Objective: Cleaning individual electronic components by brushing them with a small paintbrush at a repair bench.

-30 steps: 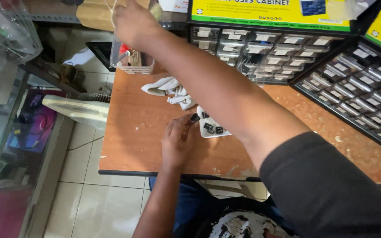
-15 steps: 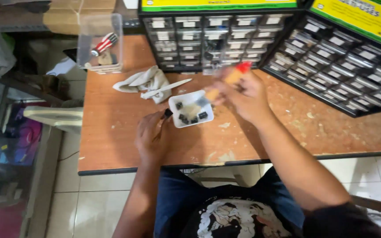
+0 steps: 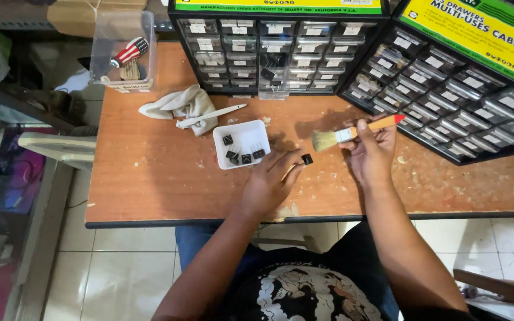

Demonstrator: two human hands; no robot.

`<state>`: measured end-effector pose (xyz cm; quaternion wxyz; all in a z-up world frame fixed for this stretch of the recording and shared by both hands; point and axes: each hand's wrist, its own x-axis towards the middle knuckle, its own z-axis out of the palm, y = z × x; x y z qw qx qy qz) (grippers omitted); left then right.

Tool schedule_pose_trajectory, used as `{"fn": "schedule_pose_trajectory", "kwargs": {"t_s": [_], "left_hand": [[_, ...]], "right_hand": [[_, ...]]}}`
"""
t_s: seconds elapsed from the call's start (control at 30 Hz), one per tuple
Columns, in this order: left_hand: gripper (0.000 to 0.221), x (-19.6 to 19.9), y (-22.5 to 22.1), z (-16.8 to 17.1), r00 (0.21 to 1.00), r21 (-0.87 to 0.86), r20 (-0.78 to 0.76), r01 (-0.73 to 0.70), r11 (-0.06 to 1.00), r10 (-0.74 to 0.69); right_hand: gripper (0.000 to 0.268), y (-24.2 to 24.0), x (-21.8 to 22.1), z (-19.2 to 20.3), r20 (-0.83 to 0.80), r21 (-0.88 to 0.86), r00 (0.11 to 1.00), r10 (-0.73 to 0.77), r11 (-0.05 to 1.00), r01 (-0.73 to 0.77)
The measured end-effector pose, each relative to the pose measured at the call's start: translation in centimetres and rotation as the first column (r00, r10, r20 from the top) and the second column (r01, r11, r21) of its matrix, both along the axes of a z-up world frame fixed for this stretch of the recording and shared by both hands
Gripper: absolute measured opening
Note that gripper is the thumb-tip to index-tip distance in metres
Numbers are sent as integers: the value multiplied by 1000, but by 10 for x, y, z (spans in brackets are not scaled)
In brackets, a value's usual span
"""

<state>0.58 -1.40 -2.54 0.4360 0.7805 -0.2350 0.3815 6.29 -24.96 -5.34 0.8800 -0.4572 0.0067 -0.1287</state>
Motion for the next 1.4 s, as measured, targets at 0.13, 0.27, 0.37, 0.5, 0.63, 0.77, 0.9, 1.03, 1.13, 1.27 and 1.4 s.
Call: {"fn": "schedule_pose_trajectory", "kwargs": {"t_s": [0.13,0.27,0.37,0.5,0.63,0.77,0.9,1.03,1.13,1.27,1.4], "left_hand": [[22,0,-2,-33,998,-57,-56,34,998,-37],[22,-6,7,-32,973,-123,-210,69,990,-94],[23,-3,5,-35,976,-112,-202,64,992,-86],[23,-2,1,-46,984,-94,-174,31,995,-47],[23,-4,1,-37,992,-33,-125,-7,999,3],[25,-7,1,-29,993,-13,-116,-15,1000,13],[25,-8,0,-26,995,37,-91,-46,998,49],[24,-7,-2,-34,995,67,-74,-55,996,60],[26,-5,-1,-35,992,151,-27,-117,982,122],[27,-3,-3,-52,990,161,-22,-133,978,138],[25,-2,-3,-45,996,117,-31,-84,990,88]], "right_hand": [[27,2,-2,-7,40,48,997,68,996,-70],[32,13,-5,-12,52,-54,985,163,986,-160],[32,15,-3,4,74,-131,996,55,990,-45],[27,7,-1,-17,62,23,992,107,994,-109],[29,25,-10,-4,95,-207,993,66,977,-45],[27,15,0,-10,94,-133,995,-13,991,26],[31,31,-14,0,101,-208,994,-38,976,58],[31,41,-24,27,241,-381,959,-149,894,234],[35,46,-36,27,270,-491,953,-141,831,262],[34,52,-52,37,213,-292,970,-117,940,177],[32,42,-42,34,282,-532,953,-115,808,254]]}}
